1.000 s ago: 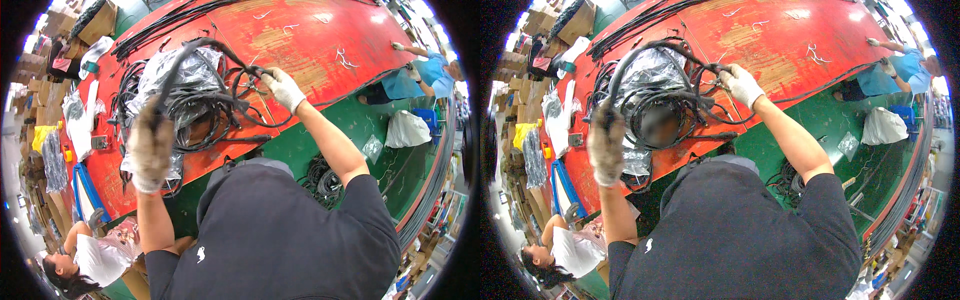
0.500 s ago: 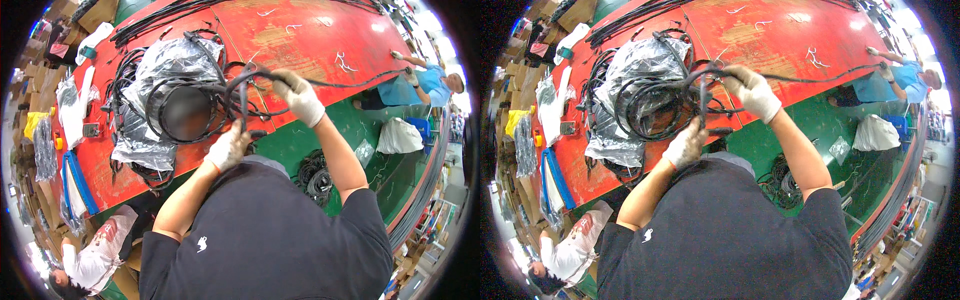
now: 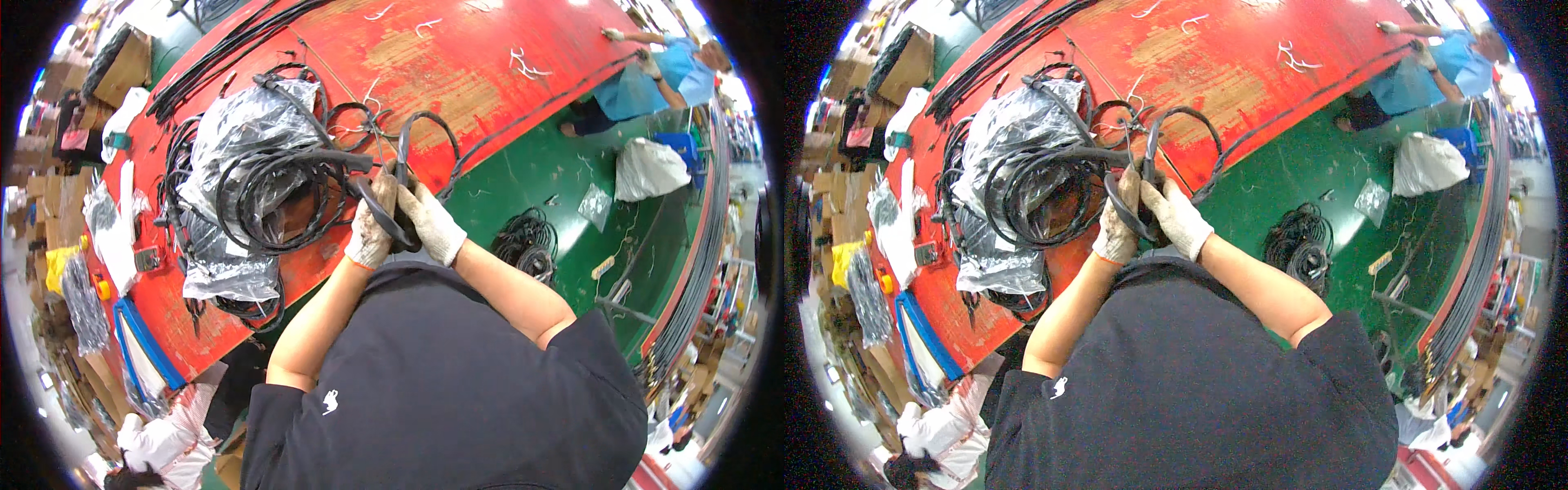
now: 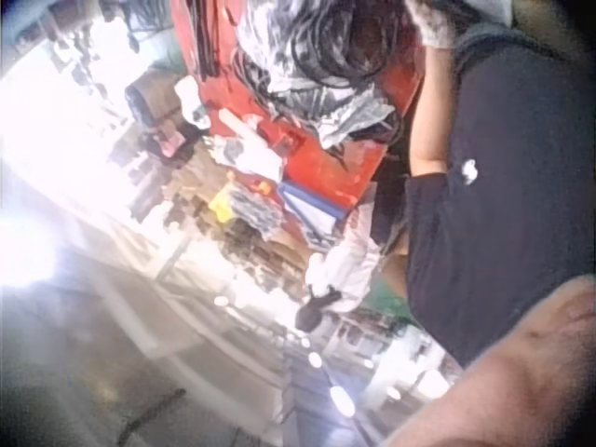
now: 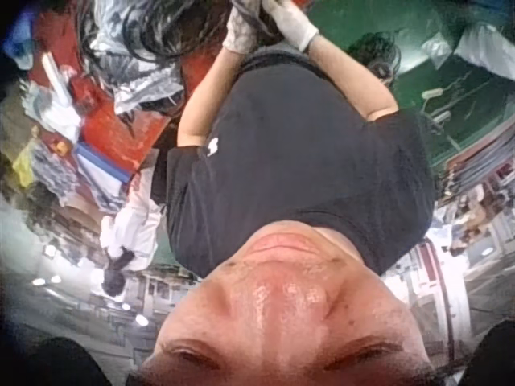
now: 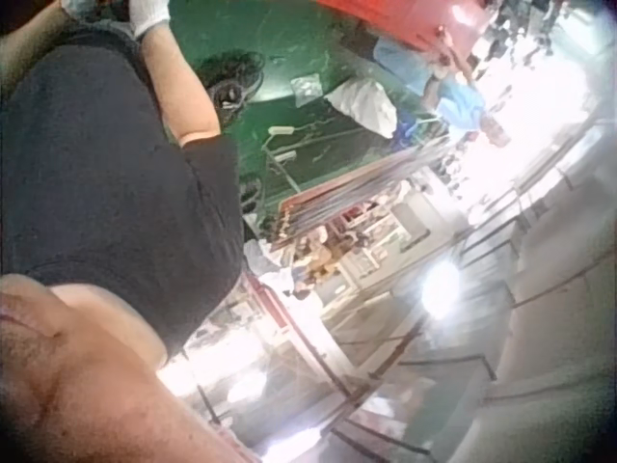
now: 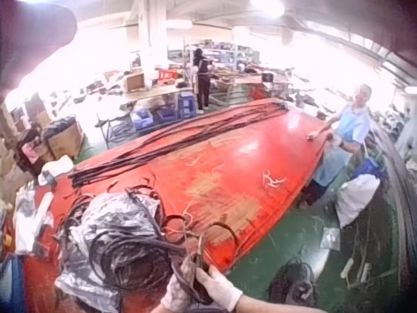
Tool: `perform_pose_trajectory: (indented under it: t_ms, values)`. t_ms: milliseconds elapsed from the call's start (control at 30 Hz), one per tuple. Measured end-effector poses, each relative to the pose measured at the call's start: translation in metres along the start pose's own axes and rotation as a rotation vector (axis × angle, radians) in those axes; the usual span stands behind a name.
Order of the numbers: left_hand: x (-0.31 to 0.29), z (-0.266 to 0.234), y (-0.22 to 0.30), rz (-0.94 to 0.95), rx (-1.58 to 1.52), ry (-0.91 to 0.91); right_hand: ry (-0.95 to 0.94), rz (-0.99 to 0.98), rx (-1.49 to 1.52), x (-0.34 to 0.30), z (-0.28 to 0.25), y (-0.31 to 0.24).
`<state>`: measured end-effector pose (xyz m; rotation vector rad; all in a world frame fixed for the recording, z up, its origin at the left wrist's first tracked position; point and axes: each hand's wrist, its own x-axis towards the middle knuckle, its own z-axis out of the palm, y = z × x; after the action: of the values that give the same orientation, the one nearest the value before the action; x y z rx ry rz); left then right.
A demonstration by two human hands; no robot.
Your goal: The person sorts, bundles, and organizes black electrical or data cables on a large work table by hand.
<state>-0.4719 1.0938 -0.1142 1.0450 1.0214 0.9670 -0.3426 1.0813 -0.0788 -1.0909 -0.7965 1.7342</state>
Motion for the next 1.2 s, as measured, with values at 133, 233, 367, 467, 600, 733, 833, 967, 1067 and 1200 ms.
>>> perform_pose_trajectory:
  t_ms: [133, 233, 367, 467, 600, 733, 833, 967, 1067, 1200]
  values:
    - [0.006, -0.008, -0.03, 0.273, 0.32, -0.137, 0.072, 0.162, 0.227, 0.0, -0.015, 0.012]
    - [-0.012, 0.018, 0.01, 0.144, 0.46, -0.103, 0.001, 0.252, 0.358, 0.005, -0.038, 0.022]
    - [-0.014, 0.028, 0.033, 0.038, 0.589, -0.14, 0.12, 0.167, 0.203, -0.002, -0.033, -0.012]
    - [-0.012, 0.018, -0.009, 0.161, 0.567, 0.075, 0.31, 0.022, 0.092, 0.007, -0.045, -0.04]
    - [-0.012, 0.023, 0.015, 0.433, 0.837, -0.198, 0.286, -0.2, 0.22, 0.028, -0.068, -0.079]
    - [-0.026, 0.003, -0.021, 0.41, 1.283, -0.711, 0.181, -0.175, 0.037, 0.045, -0.034, -0.108]
    - [-0.018, -0.002, 0.024, 0.104, 1.179, -0.616, 0.063, -0.077, -0.12, 0.025, -0.008, -0.121]
    - [-0.016, -0.038, 0.067, -0.111, -0.295, -0.123, -0.022, -0.104, -0.37, -0.007, 0.017, -0.124]
    - [-0.021, -0.033, 0.133, -0.134, -0.294, -0.159, -0.078, -0.285, -0.67, -0.009, 0.032, -0.11]
    - [-0.005, -0.044, 0.15, -0.095, -0.062, -0.234, -0.077, -0.276, -0.871, -0.01, 0.048, -0.098]
